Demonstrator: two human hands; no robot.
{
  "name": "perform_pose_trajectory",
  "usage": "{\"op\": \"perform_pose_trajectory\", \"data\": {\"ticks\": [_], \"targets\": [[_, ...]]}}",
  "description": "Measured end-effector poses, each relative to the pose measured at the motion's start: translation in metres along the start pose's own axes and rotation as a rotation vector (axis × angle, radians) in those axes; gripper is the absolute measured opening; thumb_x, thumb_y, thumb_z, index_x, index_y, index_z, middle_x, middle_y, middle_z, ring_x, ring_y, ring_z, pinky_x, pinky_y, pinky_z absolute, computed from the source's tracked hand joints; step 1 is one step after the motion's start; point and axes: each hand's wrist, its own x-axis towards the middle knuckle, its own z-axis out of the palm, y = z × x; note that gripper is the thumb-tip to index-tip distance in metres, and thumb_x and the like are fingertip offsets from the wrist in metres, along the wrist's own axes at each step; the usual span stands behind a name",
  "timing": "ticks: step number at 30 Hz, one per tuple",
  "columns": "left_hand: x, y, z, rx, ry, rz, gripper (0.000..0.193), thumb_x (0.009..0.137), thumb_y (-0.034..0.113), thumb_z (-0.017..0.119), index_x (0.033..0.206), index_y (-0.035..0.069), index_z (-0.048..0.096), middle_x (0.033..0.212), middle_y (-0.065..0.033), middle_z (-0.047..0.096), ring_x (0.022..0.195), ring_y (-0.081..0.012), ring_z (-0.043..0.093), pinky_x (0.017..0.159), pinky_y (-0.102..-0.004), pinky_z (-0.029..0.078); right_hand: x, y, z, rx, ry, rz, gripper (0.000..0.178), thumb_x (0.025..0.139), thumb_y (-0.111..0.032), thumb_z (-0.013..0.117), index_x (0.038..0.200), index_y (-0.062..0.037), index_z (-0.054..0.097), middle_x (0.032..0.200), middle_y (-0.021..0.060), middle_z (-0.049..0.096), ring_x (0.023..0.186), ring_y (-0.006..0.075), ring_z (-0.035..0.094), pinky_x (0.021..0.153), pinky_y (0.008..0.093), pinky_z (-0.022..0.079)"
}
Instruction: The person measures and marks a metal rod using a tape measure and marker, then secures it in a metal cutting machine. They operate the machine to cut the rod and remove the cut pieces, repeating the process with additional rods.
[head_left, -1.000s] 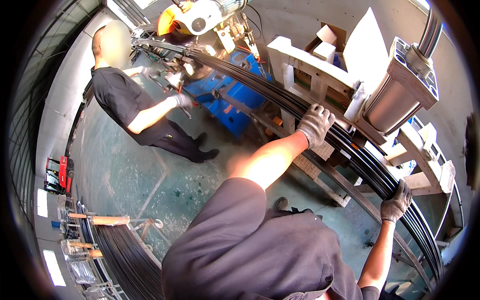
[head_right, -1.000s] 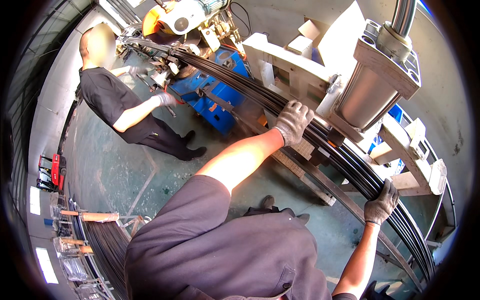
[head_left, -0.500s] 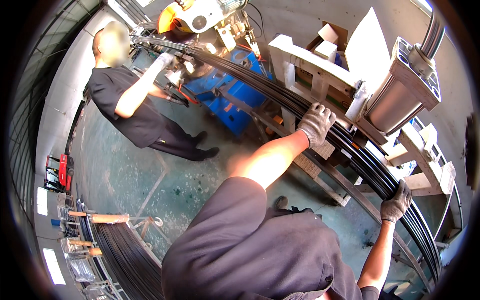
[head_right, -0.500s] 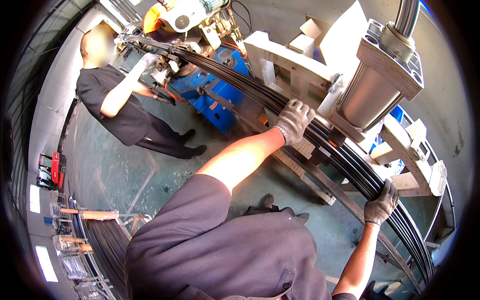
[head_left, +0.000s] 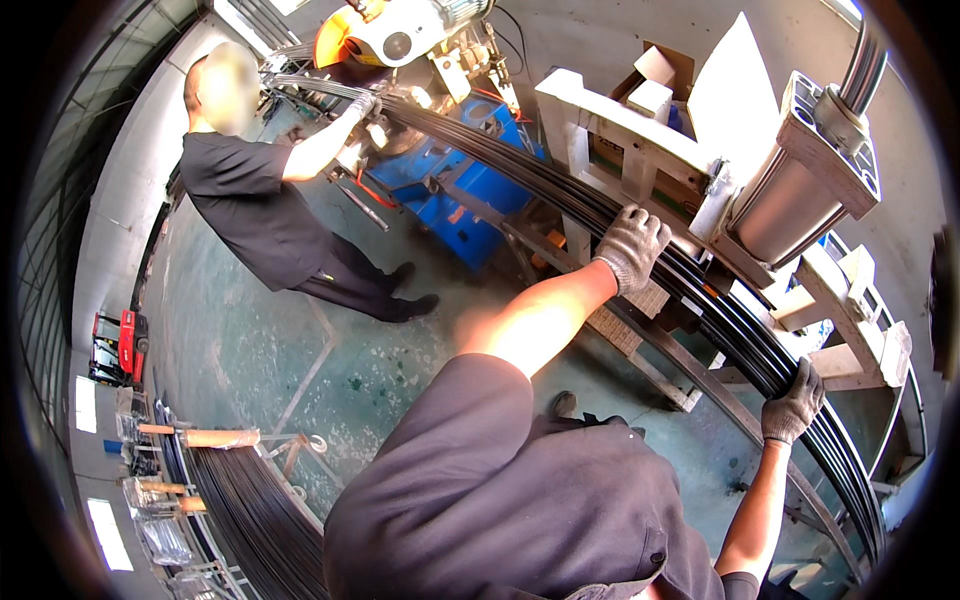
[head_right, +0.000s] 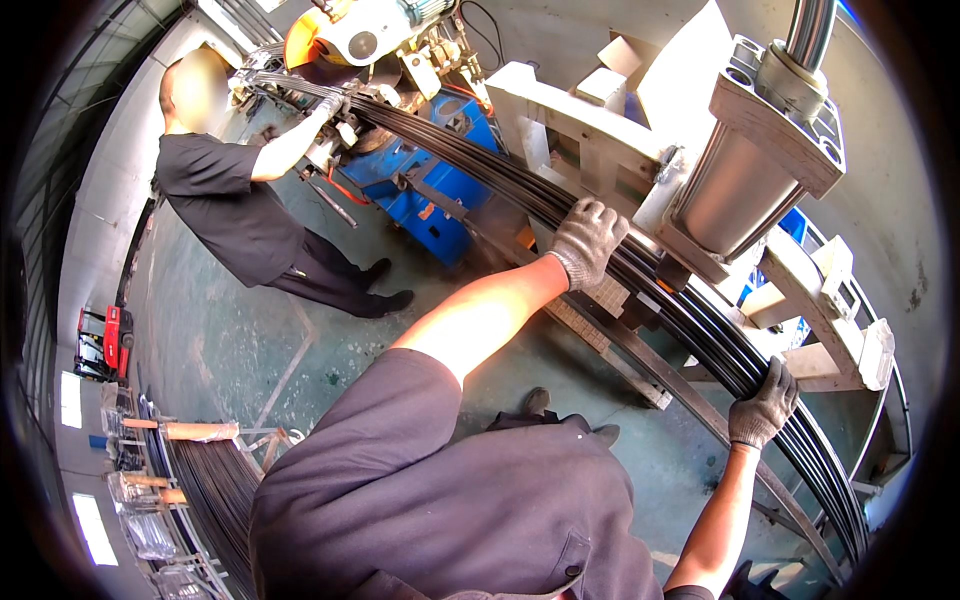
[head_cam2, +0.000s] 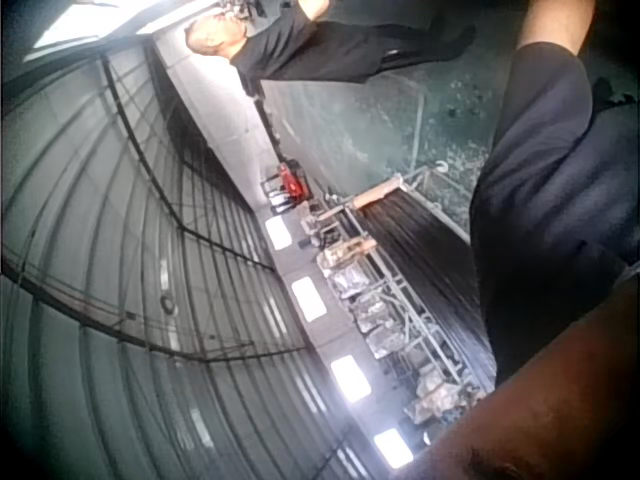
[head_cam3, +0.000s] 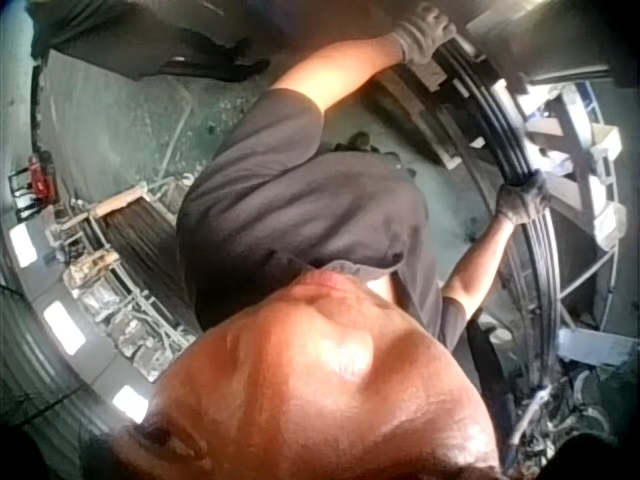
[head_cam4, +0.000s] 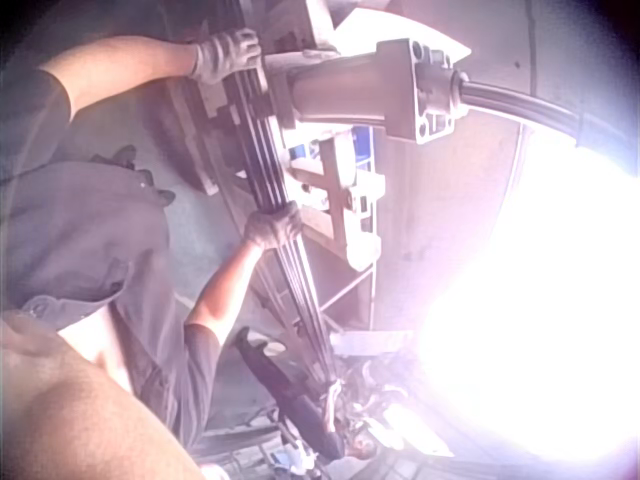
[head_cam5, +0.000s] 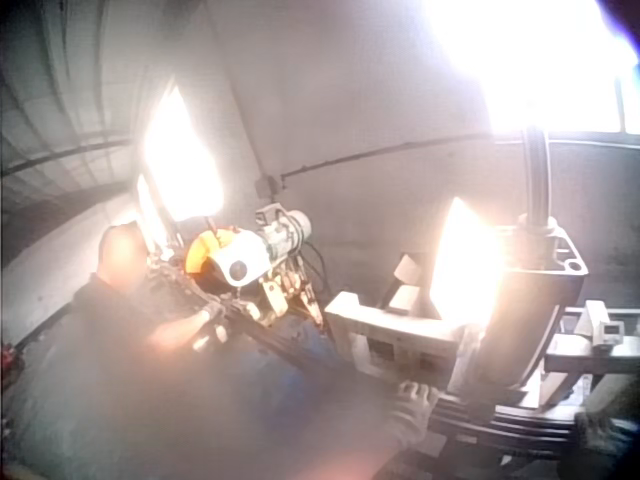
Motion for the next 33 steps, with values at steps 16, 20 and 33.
{"op": "perform_pose_trajectory", "data": {"ticks": [16,20,33], "targets": [[-0.0014,-0.0002,-0.0019,0.001,-0.001,-0.001,0.065,0.093,0.026,0.073,0.152,0.005,0.057,0.139,-0.0155,0.067,0.139,-0.0332,0.060,0.132,-0.0503,0.034,0.0005,0.0000,0.0005,0.005,0.003,-0.001,0.065,0.086,0.006,0.067,0.150,-0.0079,0.066,0.141,0.0174,0.072,0.138,0.0434,0.064,0.125,0.0563,0.047],[-0.0007,-0.0002,-0.0016,0.009,-0.003,0.001,0.065,0.093,0.026,0.073,0.152,0.004,0.057,0.138,-0.0156,0.067,0.139,-0.0332,0.060,0.131,-0.0502,0.034,-0.0008,0.0006,0.0016,0.000,-0.008,0.003,0.065,0.086,0.005,0.068,0.150,-0.0078,0.066,0.142,0.0175,0.072,0.138,0.0433,0.065,0.125,0.0562,0.047],[0.0001,0.0005,0.0013,0.004,0.013,-0.005,0.064,0.093,0.026,0.073,0.151,0.005,0.057,0.137,-0.0148,0.067,0.138,-0.0328,0.060,0.132,-0.0503,0.033,0.0013,-0.0020,-0.0012,0.002,0.002,-0.002,0.065,0.086,0.005,0.068,0.149,-0.0079,0.066,0.141,0.0172,0.072,0.138,0.0434,0.065,0.125,0.0562,0.047]]}}
